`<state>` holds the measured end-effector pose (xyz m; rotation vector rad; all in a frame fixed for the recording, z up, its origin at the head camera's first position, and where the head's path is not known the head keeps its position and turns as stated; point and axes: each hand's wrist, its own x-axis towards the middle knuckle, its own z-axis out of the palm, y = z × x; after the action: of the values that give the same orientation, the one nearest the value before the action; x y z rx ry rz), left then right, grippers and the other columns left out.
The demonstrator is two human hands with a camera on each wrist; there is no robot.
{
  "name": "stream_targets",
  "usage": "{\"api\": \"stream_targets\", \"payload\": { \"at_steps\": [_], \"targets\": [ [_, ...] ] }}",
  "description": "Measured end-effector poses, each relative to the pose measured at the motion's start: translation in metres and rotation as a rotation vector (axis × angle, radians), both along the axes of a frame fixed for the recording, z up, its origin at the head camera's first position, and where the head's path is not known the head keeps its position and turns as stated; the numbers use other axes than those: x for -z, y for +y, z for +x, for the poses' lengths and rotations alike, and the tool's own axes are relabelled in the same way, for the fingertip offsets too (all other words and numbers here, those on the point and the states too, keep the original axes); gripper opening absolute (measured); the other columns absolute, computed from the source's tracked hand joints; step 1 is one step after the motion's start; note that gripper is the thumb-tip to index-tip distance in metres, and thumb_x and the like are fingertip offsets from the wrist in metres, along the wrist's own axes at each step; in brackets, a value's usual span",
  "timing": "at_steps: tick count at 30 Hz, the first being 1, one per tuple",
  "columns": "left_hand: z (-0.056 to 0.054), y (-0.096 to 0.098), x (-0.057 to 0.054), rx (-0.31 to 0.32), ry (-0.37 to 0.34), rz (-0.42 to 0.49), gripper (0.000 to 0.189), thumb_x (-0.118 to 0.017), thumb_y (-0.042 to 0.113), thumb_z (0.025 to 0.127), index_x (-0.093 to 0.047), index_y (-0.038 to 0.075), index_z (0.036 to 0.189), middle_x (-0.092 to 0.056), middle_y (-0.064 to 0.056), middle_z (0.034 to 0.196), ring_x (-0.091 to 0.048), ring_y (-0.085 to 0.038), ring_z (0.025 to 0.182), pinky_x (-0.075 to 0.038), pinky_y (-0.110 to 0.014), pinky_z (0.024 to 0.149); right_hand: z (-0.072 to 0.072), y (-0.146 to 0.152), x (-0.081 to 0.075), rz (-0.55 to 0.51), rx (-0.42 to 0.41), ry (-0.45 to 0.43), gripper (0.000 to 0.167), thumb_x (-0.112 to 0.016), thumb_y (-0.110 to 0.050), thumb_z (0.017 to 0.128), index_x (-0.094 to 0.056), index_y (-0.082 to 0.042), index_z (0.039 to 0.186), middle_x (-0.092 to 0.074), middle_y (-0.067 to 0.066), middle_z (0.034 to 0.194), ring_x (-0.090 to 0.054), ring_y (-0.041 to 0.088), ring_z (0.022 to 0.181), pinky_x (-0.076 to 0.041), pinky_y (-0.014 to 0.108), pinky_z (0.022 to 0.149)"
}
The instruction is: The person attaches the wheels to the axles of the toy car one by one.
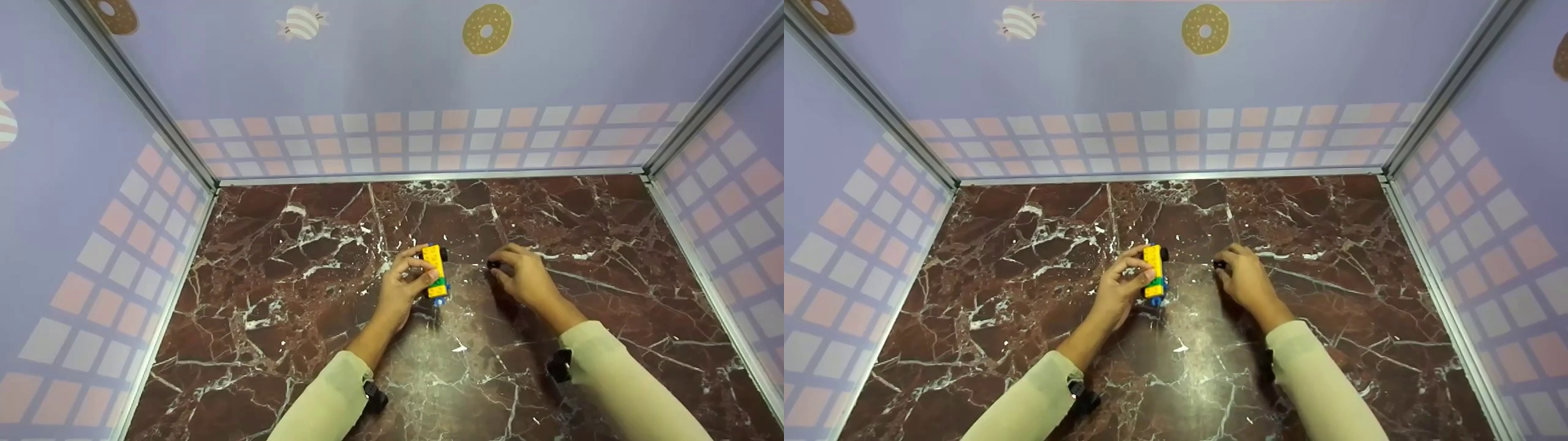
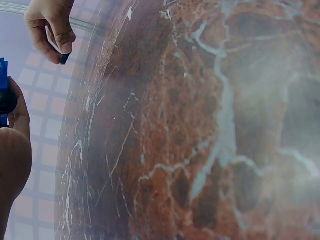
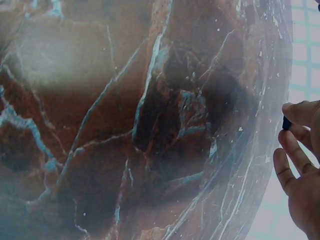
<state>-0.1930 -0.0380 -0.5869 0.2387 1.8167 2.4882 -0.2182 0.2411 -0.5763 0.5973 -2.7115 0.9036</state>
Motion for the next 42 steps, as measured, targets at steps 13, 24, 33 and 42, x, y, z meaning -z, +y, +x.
{"api": "stream_targets", "payload": {
  "at_steps": [13, 24, 33, 42],
  "targets": [
    [-0.001, 0.002, -0.002, 0.002, -0.011, 0.006, 0.027, -0.079, -0.003, 0.096, -0.064, -0.019, 0.112, -0.044, -0.027, 0.166, -0.069, -0.024, 0.117, -0.07, -0.035, 0.094, 0.009, -0.009, -0.013, -0.103, -0.065, -0.039, 0.032, -0.087, 0.007, 0.087, -0.079, 0.003, 0.118, -0.079, 0.017, 0.112, -0.078, 0.038, 0.098, -0.069, 0.052, 0.085],
    [-0.004, 0.002, 0.001, -0.009, -0.009, -0.004, 0.026, -0.079, -0.004, 0.096, -0.064, -0.019, 0.112, -0.045, -0.027, 0.165, -0.066, -0.027, 0.125, -0.069, -0.032, 0.094, 0.015, -0.019, -0.023, -0.122, -0.14, -0.014, 0.037, -0.086, 0.01, 0.085, -0.078, 0.002, 0.121, -0.079, 0.017, 0.112, -0.078, 0.037, 0.097, -0.07, 0.05, 0.086],
    [-0.005, 0.003, 0.004, -0.032, 0.0, -0.023, 0.023, -0.081, -0.004, 0.095, -0.068, -0.016, 0.11, -0.046, -0.028, 0.165, -0.062, -0.023, 0.132, -0.065, -0.026, 0.097, 0.022, -0.03, -0.033, -0.174, -0.176, -0.046, 0.04, -0.087, 0.008, 0.086, -0.078, 0.001, 0.125, -0.079, 0.016, 0.116, -0.079, 0.034, 0.097, -0.071, 0.046, 0.089],
    [-0.004, 0.004, 0.002, -0.037, -0.007, -0.018, 0.024, -0.08, -0.003, 0.096, -0.067, -0.017, 0.11, -0.049, -0.024, 0.163, -0.064, -0.028, 0.131, -0.067, -0.031, 0.097, 0.028, -0.043, -0.042, -0.153, -0.222, -0.017, 0.04, -0.089, 0.003, 0.086, -0.079, -0.004, 0.125, -0.08, 0.013, 0.115, -0.079, 0.029, 0.099, -0.071, 0.042, 0.091]
  ]
}}
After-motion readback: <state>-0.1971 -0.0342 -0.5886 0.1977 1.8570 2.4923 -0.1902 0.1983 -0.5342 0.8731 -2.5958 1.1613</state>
